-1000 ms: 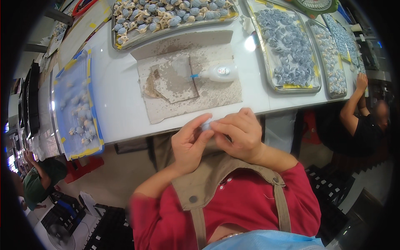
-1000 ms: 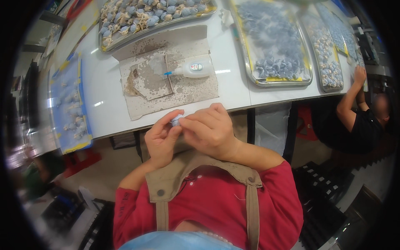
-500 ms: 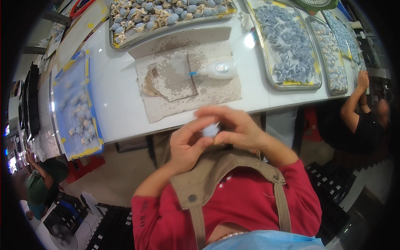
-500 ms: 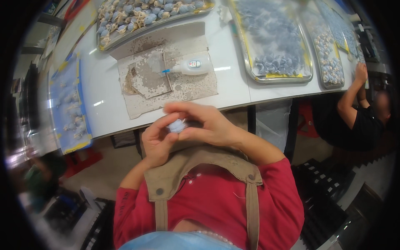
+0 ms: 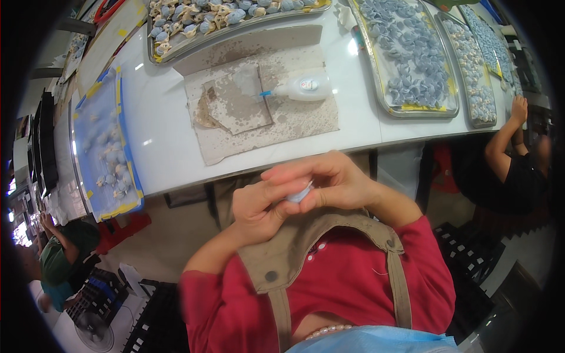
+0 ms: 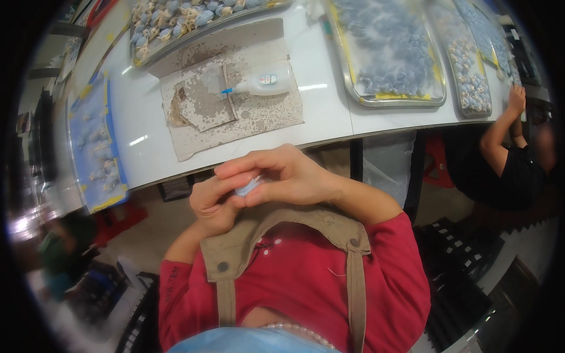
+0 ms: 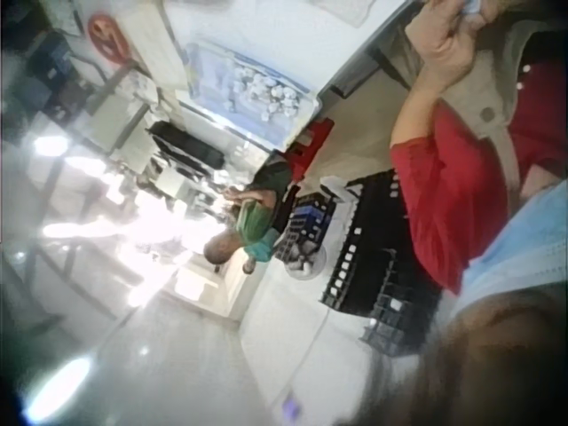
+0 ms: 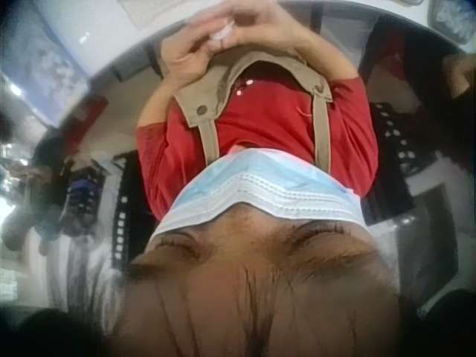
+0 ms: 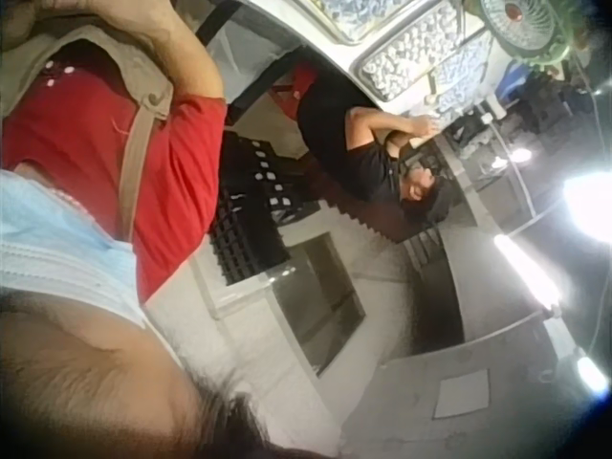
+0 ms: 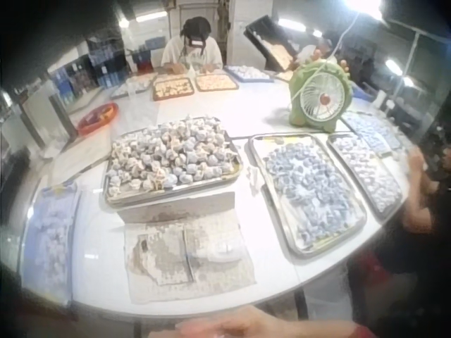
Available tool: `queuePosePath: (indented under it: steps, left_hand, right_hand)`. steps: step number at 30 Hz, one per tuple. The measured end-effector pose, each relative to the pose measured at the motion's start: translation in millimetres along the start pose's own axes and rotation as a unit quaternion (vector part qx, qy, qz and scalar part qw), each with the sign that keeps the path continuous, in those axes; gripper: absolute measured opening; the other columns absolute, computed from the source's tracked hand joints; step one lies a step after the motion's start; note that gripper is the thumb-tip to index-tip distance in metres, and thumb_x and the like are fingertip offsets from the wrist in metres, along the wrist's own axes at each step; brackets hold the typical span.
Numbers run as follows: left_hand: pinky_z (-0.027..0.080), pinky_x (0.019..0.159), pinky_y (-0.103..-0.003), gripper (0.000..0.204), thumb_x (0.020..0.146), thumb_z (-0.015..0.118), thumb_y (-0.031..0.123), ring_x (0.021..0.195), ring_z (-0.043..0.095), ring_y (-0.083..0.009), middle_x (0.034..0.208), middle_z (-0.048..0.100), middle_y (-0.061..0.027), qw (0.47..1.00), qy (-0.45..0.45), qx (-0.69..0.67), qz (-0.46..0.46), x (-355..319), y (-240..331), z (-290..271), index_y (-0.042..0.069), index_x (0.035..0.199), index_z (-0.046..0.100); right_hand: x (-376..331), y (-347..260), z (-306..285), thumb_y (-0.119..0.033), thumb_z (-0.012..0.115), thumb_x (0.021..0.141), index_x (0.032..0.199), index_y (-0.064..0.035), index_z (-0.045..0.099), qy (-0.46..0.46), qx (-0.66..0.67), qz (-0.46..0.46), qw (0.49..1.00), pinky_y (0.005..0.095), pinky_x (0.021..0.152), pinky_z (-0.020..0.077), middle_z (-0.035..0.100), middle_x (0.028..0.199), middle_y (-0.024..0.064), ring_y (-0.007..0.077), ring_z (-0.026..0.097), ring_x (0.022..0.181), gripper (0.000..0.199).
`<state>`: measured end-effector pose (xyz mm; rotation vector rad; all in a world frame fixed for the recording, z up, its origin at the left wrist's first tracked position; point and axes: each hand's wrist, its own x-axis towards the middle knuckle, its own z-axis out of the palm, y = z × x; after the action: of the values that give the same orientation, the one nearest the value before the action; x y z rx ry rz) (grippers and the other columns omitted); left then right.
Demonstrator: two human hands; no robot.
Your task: The person repeatedly picks small white and blue decorative items from a tray, applies a liquid from a small bottle to each item, and places the treated items into a blue plastic container. The process is repetitive and performed one item at a time.
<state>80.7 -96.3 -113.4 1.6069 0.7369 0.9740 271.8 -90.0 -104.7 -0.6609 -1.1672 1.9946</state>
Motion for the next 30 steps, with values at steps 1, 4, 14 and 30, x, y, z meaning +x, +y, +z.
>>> queuePosePath:
  steps: [1,4,14,30]
  left_hand:
    - [0.051,0.071,-0.027,0.03,0.079,0.068,0.021,0.084,0.065,-0.0219,0.095,0.067,-0.0109,1.0,-0.003,0.004,0.006,1.8,1.9,0.4,0.006,0.105,0.064]
    - [0.051,0.071,-0.028,0.03,0.078,0.069,0.02,0.084,0.066,-0.0223,0.095,0.067,-0.0111,1.0,-0.009,0.014,0.013,3.4,1.2,2.3,0.007,0.105,0.065]
    - [0.05,0.076,-0.027,0.03,0.081,0.067,0.015,0.089,0.064,-0.0201,0.099,0.066,-0.0126,0.994,0.04,-0.098,-0.027,-2.9,-8.2,4.6,0.002,0.107,0.062]
    - [0.048,0.079,-0.026,0.034,0.077,0.07,0.006,0.095,0.062,-0.0191,0.108,0.063,-0.0136,0.991,0.059,-0.119,-0.017,-7.0,-8.4,1.1,-0.001,0.109,0.06]
  right_hand:
    - [-0.4,0.1,-0.4,0.002,0.065,0.077,0.12,0.0017,0.053,-0.001,0.007,-0.002,1.0,0.0286,0.094,0.0414,0.057,0.119,0.0118,0.0154,0.053,0.108,0.044]
    - [-2.3,0.1,-1.8,0.002,0.065,0.077,0.119,0.002,0.053,0.0,0.027,-0.006,1.0,0.0293,0.095,0.041,0.056,0.12,0.0123,0.0159,0.053,0.11,0.045]
    - [-0.3,-4.0,7.3,0.0,0.062,0.081,0.126,-0.0001,0.047,0.008,0.084,0.008,0.996,0.0324,0.098,0.0379,0.048,0.129,0.0136,0.0196,0.047,0.117,0.048]
    - [1.6,4.8,16.6,0.001,0.047,0.083,0.128,-0.0026,0.043,0.024,0.138,0.036,0.989,0.0376,0.104,0.0303,0.037,0.138,0.0167,0.0254,0.037,0.127,0.046]
